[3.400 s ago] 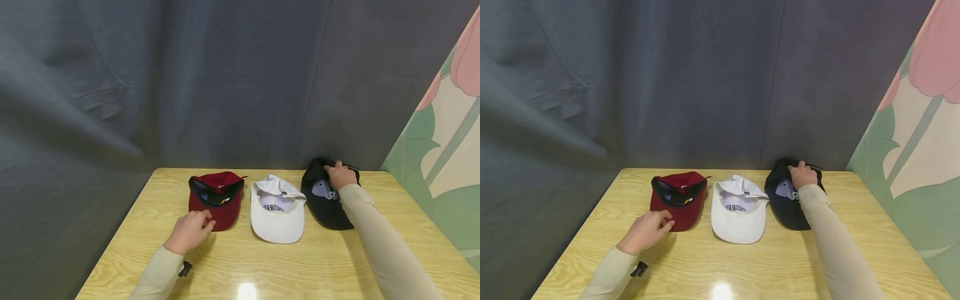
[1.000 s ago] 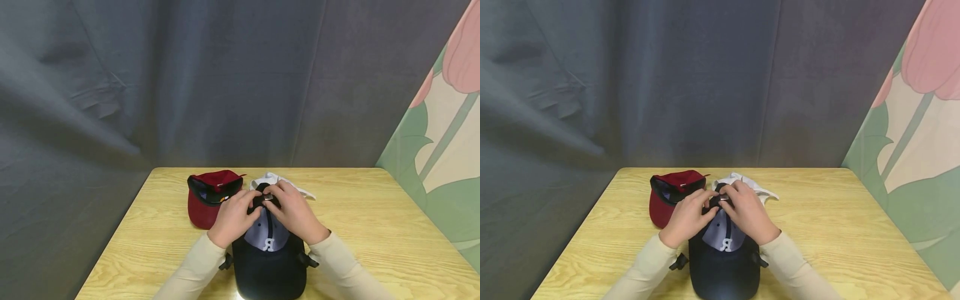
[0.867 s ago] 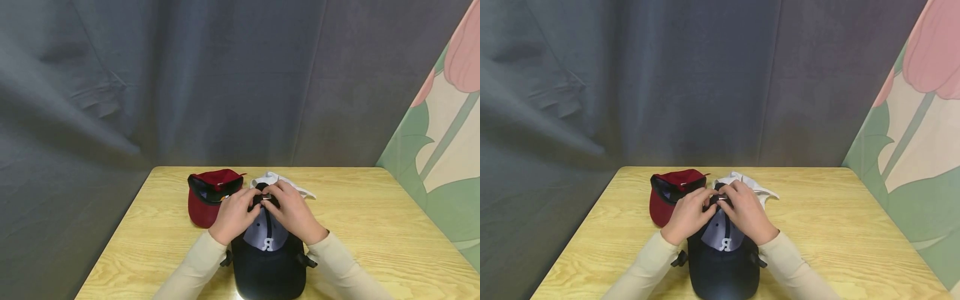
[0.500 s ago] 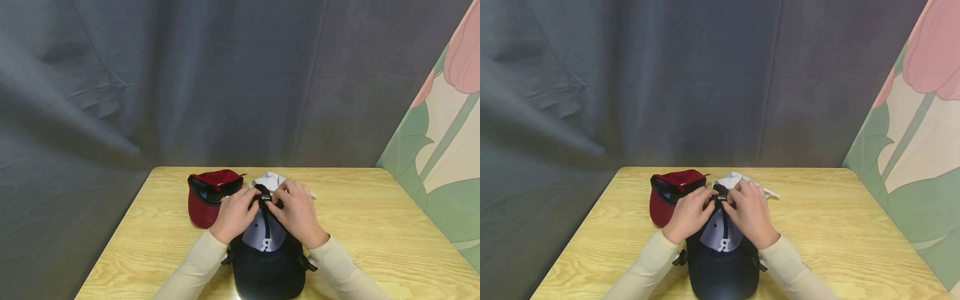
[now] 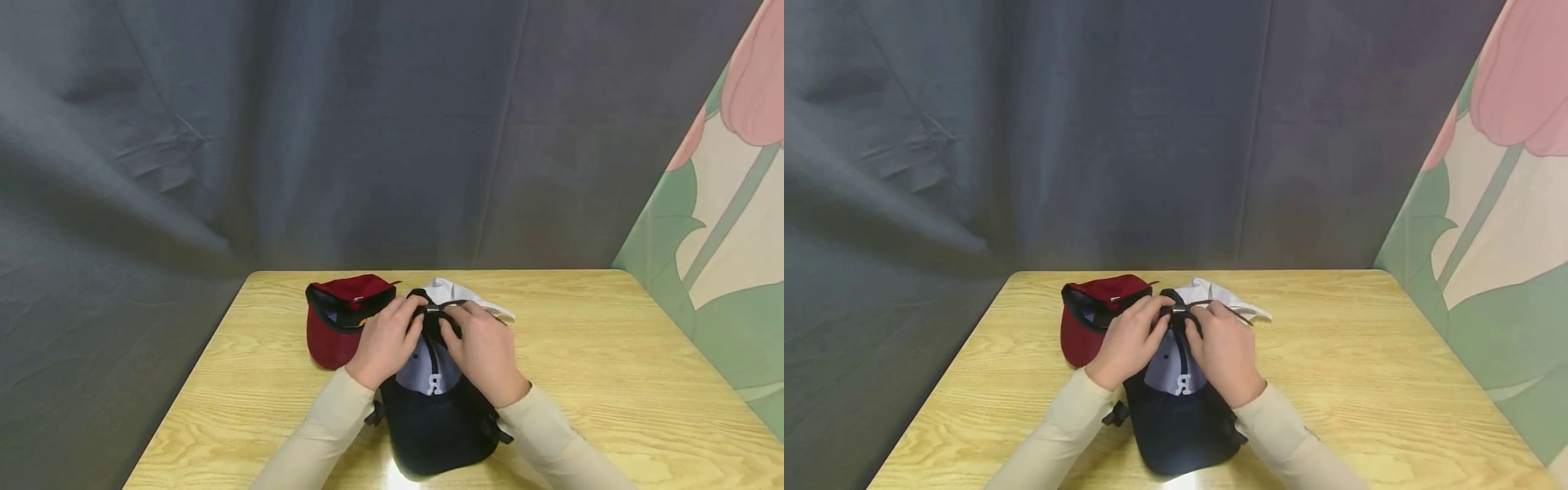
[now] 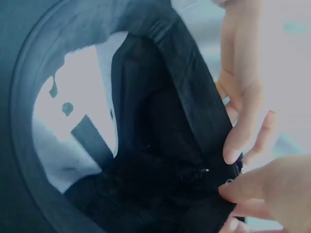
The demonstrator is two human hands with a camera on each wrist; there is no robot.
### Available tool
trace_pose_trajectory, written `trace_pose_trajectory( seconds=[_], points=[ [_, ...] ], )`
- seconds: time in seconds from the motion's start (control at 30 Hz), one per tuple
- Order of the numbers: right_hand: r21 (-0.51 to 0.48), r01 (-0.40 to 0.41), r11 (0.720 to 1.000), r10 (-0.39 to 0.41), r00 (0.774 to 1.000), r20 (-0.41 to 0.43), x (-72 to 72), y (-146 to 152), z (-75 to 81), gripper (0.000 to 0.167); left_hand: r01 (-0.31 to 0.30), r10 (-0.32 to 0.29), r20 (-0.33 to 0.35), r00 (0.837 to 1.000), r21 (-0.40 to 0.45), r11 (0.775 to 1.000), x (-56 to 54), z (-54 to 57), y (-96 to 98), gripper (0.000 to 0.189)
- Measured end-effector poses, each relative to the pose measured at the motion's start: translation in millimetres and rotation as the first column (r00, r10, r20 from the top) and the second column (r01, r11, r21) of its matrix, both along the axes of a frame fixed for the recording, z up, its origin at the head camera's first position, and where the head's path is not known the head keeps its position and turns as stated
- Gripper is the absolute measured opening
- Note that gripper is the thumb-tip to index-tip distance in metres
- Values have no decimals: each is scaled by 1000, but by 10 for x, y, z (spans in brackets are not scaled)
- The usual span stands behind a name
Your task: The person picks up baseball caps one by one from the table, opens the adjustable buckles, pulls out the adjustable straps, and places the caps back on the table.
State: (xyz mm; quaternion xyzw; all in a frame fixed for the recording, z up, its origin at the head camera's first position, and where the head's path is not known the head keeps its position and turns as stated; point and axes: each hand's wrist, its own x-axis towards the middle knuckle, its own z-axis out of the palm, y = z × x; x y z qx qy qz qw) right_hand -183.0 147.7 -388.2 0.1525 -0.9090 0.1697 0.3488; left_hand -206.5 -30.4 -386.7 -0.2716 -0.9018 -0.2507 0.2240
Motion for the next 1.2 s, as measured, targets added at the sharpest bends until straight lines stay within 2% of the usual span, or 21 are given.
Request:
trace_pose_trajectory(
  seconds=[0.1, 0.2, 0.47, 0.73, 0.83, 0.97, 1.03, 1.1, 1.2],
  points=[
    [-48, -47, 998, 49, 999, 25, -57, -9, -8, 22, 12, -12, 9, 1000, -4, 1000, -54, -21, -5, 22],
    [-93, -88, 992, 90, 996, 16, -131, -4, -29, 21, 16, -16, 17, 1000, -5, 1000, -101, -40, -12, 22],
    [-112, -160, 981, 148, 983, -104, -238, 9, -94, 18, 66, -65, 43, 997, -28, 997, -123, -37, 4, 23],
    [-93, -143, 985, 128, 980, -153, -225, -14, -109, 16, 63, -72, 101, 992, 85, 994, -122, 58, 81, 26],
    [-104, -152, 983, 134, 978, -162, -222, -18, -107, 16, 96, -114, 137, 984, 132, 987, -150, 95, 98, 26],
    [-127, -193, 973, 169, 970, -175, -226, -8, -116, 16, 163, -208, 218, 954, 206, 965, -189, 91, 87, 26],
    [-130, -219, 967, 194, 965, -178, -231, 3, -125, 16, 187, -240, 238, 941, 227, 956, -200, 78, 76, 25],
    [-126, -243, 962, 219, 959, -180, -235, 14, -130, 17, 200, -257, 239, 936, 239, 950, -208, 68, 69, 24],
    [-116, -270, 956, 246, 951, -187, -245, 29, -135, 17, 203, -256, 220, 942, 235, 951, -210, 67, 71, 21]
  ],
)
